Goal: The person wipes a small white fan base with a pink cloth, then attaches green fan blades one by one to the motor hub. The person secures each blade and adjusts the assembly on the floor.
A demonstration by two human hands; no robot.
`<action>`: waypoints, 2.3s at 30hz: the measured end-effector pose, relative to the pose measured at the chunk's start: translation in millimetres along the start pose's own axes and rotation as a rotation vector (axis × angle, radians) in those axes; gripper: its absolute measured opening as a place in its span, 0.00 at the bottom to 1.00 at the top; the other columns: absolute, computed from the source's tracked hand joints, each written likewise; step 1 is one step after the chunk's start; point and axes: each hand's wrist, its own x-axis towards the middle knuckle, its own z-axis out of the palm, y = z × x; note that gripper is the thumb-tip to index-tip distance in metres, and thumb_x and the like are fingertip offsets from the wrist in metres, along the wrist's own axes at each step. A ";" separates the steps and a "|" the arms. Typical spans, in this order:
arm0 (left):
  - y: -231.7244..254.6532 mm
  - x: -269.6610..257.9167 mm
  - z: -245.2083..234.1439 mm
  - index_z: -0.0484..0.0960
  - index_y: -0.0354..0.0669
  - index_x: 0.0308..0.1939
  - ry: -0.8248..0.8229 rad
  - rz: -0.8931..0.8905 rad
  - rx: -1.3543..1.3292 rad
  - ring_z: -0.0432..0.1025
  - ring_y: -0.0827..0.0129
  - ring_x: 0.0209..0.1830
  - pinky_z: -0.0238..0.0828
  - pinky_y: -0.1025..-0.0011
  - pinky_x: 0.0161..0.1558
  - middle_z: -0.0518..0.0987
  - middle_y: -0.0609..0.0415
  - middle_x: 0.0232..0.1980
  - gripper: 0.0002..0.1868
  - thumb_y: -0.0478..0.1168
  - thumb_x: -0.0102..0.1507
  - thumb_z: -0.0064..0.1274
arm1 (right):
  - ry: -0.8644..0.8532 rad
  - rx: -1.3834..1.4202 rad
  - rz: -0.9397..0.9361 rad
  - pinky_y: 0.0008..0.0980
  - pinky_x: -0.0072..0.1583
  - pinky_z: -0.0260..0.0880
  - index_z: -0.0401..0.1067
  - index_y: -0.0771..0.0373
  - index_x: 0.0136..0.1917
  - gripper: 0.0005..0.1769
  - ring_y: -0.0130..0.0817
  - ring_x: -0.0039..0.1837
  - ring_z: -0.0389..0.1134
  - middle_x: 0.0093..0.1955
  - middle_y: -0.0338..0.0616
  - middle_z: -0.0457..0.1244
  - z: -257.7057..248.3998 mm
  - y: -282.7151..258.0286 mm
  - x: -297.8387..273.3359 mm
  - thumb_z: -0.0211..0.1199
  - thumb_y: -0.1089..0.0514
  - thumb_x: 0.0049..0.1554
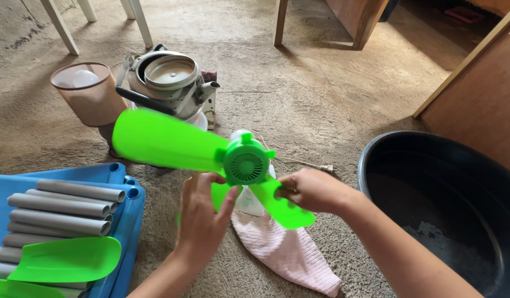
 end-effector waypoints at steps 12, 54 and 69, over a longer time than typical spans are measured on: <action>7.5 56.4 10.0 0.74 0.42 0.45 0.013 0.151 -0.117 0.74 0.45 0.52 0.65 0.53 0.55 0.82 0.47 0.42 0.17 0.38 0.57 0.64 | 0.492 0.308 -0.151 0.38 0.53 0.73 0.78 0.59 0.58 0.20 0.38 0.52 0.71 0.51 0.46 0.71 -82.6 4.6 7.2 0.59 0.44 0.62; 1.0 77.2 32.2 0.50 0.69 0.77 -0.132 0.162 0.375 0.67 0.43 0.62 0.62 0.47 0.56 0.61 0.31 0.69 0.65 0.62 0.44 0.75 | 0.360 0.987 -0.331 0.32 0.37 0.72 0.75 0.67 0.44 0.16 0.31 0.36 0.70 0.36 0.44 0.68 -24.0 33.9 22.4 0.65 0.50 0.60; 33.5 79.9 45.3 0.47 0.67 0.76 -0.292 -0.095 0.239 0.75 0.36 0.46 0.75 0.48 0.45 0.65 0.29 0.59 0.67 0.56 0.42 0.77 | 0.609 1.101 -0.469 0.25 0.28 0.53 0.69 0.63 0.39 0.16 0.21 0.26 0.57 0.28 0.36 0.60 -24.3 15.3 36.0 0.61 0.52 0.64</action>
